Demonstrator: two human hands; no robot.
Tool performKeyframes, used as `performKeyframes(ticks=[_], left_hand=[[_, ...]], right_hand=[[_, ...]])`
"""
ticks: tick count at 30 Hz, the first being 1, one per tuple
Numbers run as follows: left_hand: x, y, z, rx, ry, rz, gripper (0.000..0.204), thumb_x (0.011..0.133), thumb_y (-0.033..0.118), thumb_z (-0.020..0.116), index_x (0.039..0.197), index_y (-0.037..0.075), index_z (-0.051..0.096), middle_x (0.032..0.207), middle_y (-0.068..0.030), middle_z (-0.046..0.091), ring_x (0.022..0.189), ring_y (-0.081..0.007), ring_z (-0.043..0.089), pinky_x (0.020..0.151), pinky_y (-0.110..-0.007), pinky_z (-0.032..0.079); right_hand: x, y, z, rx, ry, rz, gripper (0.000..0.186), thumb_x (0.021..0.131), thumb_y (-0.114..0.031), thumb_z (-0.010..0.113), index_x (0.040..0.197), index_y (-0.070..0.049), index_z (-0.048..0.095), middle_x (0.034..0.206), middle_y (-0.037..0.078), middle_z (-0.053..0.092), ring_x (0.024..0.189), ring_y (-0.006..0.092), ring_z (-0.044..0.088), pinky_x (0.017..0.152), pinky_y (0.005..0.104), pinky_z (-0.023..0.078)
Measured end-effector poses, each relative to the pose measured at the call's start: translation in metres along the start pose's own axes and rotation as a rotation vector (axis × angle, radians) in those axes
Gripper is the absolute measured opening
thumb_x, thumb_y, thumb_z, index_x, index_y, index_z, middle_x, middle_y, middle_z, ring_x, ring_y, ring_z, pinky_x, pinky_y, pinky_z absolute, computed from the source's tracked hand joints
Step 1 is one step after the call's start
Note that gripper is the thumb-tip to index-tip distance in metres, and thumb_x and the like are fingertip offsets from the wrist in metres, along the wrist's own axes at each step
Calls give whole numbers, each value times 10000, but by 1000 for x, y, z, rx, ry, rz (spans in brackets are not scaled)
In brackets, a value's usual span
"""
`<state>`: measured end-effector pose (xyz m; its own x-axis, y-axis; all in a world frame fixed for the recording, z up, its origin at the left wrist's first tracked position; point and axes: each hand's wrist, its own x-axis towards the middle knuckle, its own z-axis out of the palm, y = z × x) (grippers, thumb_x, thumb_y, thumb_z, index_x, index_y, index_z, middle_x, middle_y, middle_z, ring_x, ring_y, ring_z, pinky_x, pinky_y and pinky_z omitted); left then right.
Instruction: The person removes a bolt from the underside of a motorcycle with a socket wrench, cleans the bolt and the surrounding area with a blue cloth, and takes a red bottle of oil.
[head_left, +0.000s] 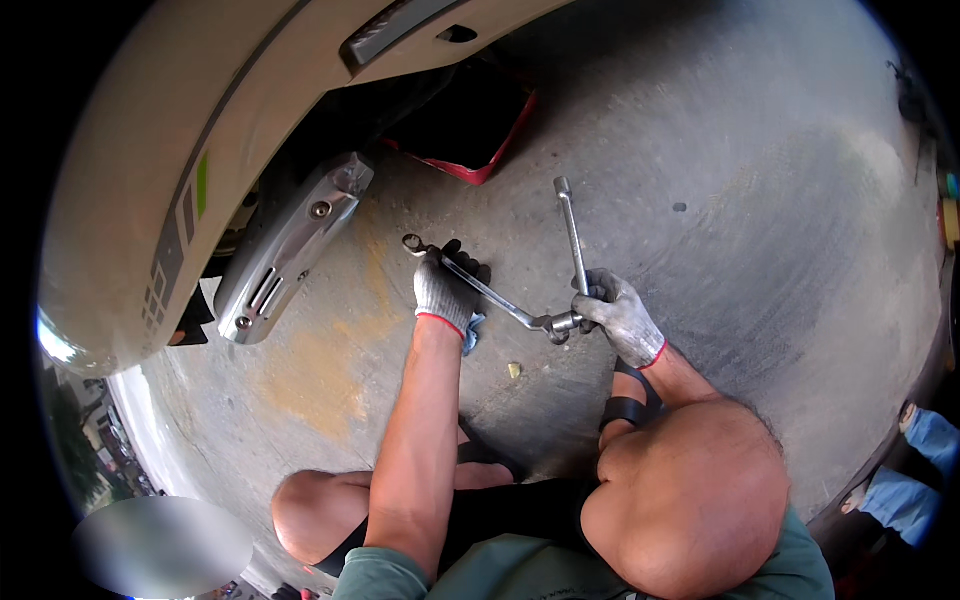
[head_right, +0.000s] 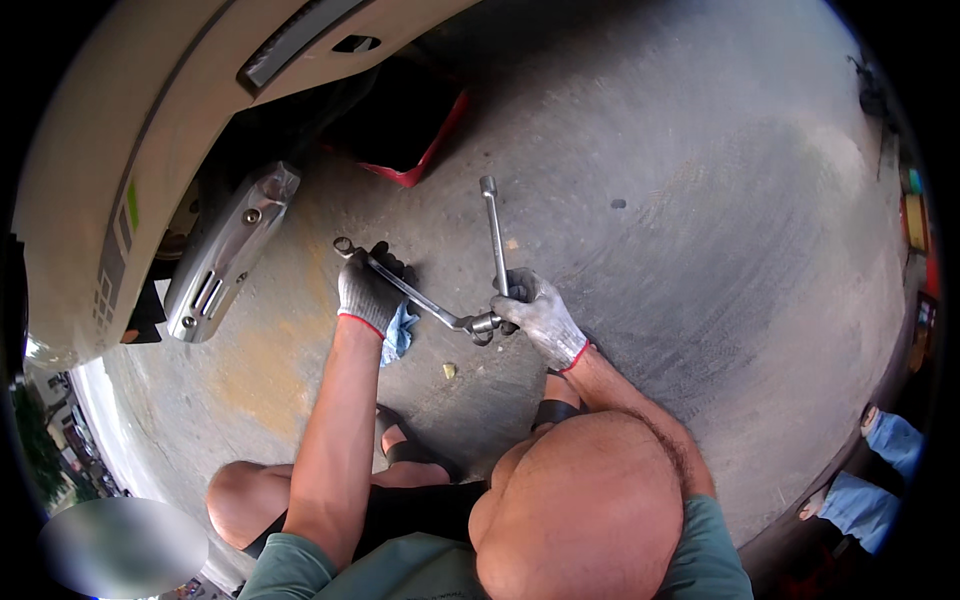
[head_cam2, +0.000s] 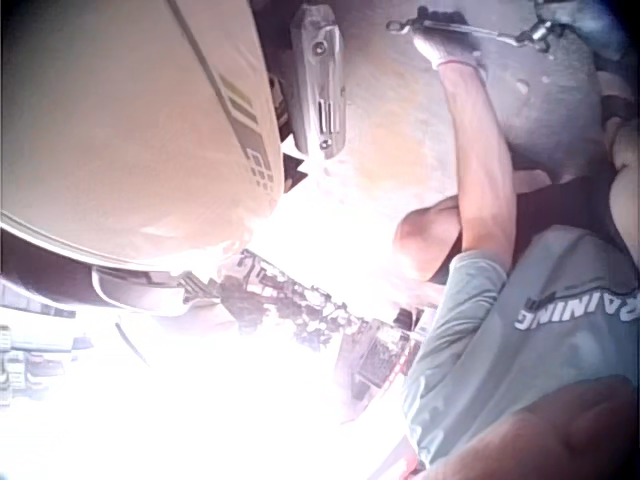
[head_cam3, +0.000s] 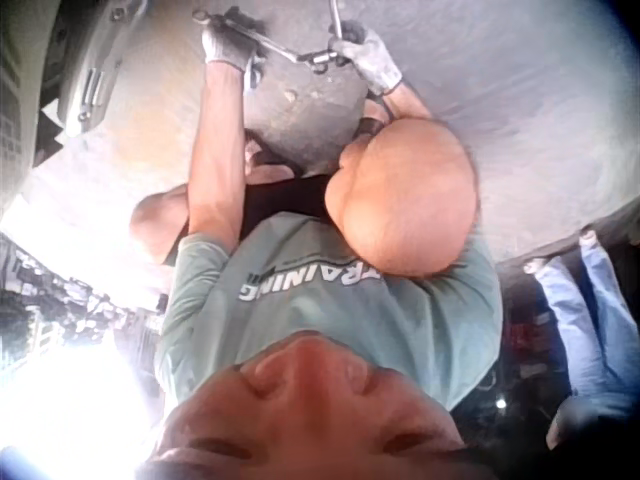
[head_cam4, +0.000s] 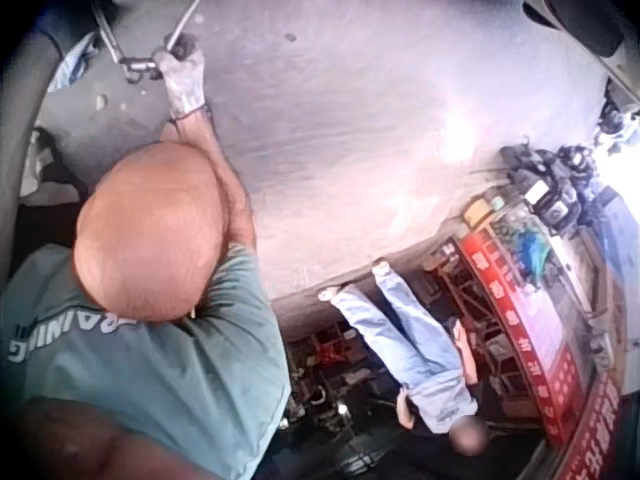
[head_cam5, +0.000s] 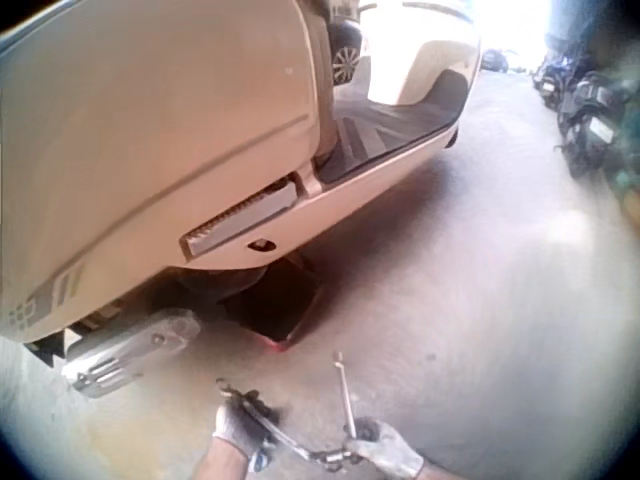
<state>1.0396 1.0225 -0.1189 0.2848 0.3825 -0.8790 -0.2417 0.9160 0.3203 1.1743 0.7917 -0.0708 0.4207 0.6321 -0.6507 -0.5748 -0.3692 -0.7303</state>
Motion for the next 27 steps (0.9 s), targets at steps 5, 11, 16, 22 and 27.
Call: performKeyframes(ticks=[5, 11, 16, 22, 27], left_hand=[[-3, 13, -4, 55, 57, 64, 274, 1043, 325, 436, 902, 120, 552, 740, -56, 518, 721, -245, 519, 901, -596, 469], [-12, 7, -3, 181, 13, 84, 270, 1050, 320, 423, 894, 131, 536, 804, -81, 570, 810, -265, 564, 884, -588, 493], [-20, 0, 11, 254, 12, 180, 266, 1038, 315, 472, 949, 82, 565, 922, -138, 627, 929, -330, 612, 894, -590, 508], [-34, -10, 44, 514, 78, 237, 243, 1044, 287, 470, 993, 62, 545, 964, -184, 608, 953, -341, 608, 930, -609, 511], [-31, -19, 58, 466, 88, 266, 225, 1039, 268, 485, 964, 70, 559, 945, -121, 614, 946, -316, 613, 935, -623, 499]], right_hand=[[15, 6, -8, 79, -30, 15, 337, 855, -90, 688, 1131, 57, 561, 843, 67, 627, 698, 117, 616, 597, 259, 481], [31, 37, -16, -40, 165, -86, 348, 831, -135, 693, 1108, 35, 571, 772, 106, 695, 689, 161, 666, 631, 307, 508], [42, 38, -12, -231, 311, -150, 374, 802, -219, 720, 1081, -13, 578, 759, 159, 675, 737, 322, 681, 691, 431, 523], [52, 22, -26, -131, 338, -72, 337, 799, -212, 725, 1048, -42, 574, 762, 184, 667, 768, 387, 669, 710, 475, 518], [63, 19, -36, 109, 303, -27, 309, 817, -169, 701, 1052, -24, 564, 755, 147, 689, 714, 292, 707, 691, 404, 542]])
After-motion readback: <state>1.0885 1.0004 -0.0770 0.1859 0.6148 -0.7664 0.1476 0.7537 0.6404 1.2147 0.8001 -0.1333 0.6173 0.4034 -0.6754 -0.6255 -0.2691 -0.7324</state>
